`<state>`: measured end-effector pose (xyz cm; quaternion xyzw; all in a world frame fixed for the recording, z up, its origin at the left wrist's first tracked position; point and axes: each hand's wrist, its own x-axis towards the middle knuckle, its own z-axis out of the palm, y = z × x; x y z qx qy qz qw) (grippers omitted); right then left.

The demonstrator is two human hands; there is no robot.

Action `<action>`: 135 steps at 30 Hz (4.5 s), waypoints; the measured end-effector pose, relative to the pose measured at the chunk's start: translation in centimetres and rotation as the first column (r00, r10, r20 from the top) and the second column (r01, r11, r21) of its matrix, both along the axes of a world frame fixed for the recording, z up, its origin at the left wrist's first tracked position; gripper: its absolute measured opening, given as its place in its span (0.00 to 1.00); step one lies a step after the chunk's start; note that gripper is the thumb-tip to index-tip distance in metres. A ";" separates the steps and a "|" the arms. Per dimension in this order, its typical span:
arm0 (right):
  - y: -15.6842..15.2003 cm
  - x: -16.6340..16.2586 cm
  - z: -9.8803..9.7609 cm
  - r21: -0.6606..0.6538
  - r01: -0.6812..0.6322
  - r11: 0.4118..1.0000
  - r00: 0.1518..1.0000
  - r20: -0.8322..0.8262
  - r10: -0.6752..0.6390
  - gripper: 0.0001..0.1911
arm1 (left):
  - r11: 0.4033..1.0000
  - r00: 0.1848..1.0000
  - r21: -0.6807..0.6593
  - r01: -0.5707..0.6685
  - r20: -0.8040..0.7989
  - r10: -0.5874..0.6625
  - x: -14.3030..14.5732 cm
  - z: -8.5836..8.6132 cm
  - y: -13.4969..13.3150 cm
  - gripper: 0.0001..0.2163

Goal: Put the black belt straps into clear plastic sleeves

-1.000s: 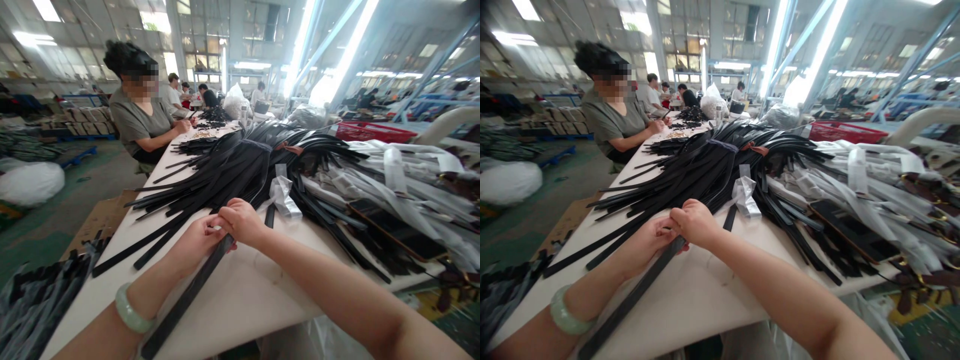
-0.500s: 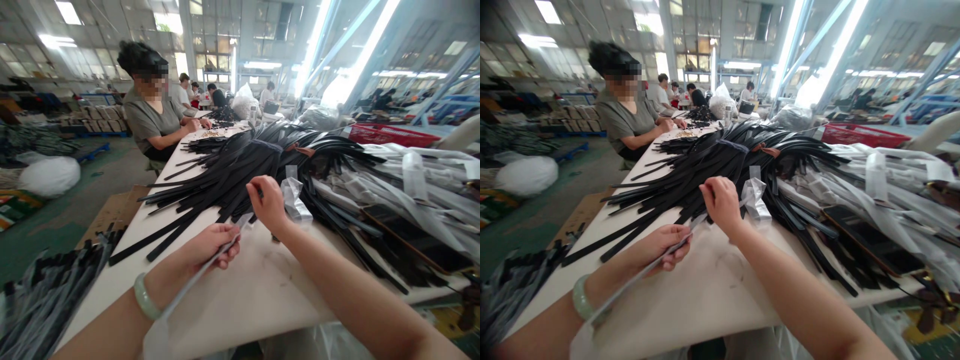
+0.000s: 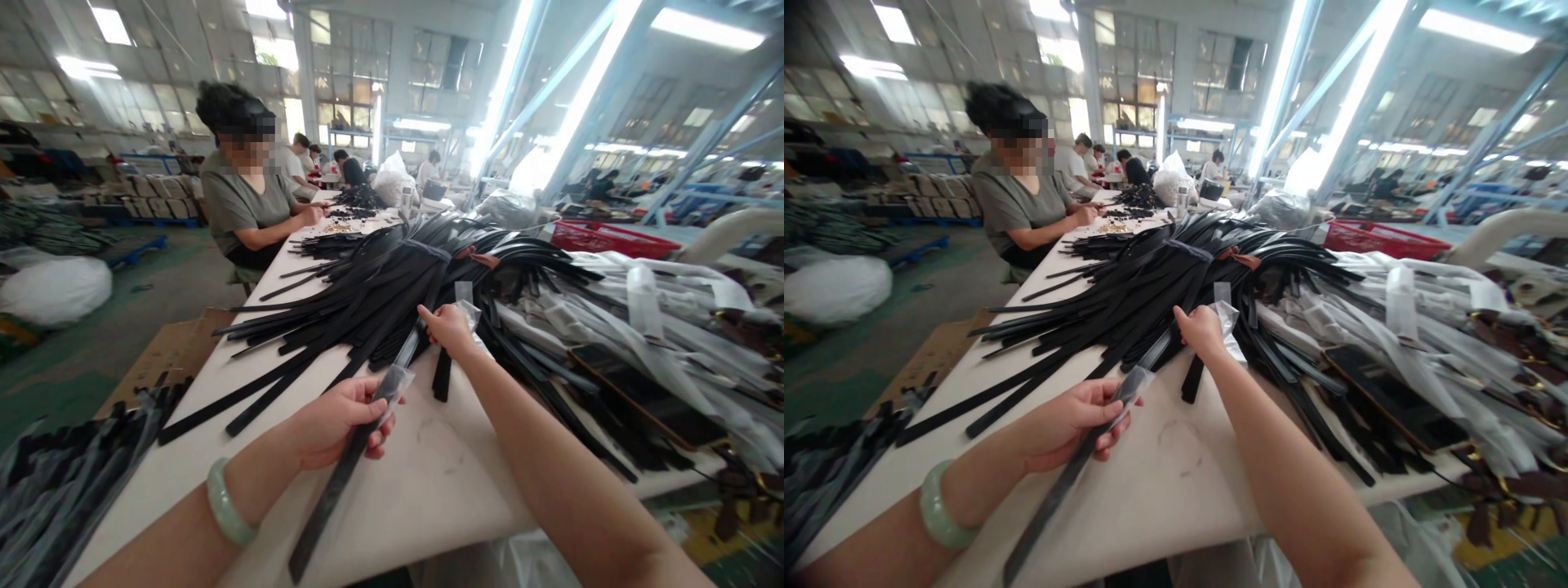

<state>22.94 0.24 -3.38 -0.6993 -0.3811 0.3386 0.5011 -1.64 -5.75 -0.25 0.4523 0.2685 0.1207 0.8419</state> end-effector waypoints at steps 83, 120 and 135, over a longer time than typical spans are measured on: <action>-6.8 -10.2 1.6 0.354 -0.381 0.854 0.921 0.062 0.385 0.10 | 0.999 0.999 0.004 -0.034 0.014 0.034 -1.0 -2.1 3.7 0.23; -5.9 -10.2 0.5 0.237 -0.543 0.806 0.782 -0.207 0.588 0.28 | 0.834 0.941 0.544 -0.092 -0.226 0.252 -2.4 1.0 2.5 0.33; -6.5 -9.5 0.3 0.226 -0.666 0.711 0.694 -0.163 0.702 0.32 | 0.583 0.492 0.443 -0.681 -0.312 0.813 -21.5 7.6 -17.5 0.13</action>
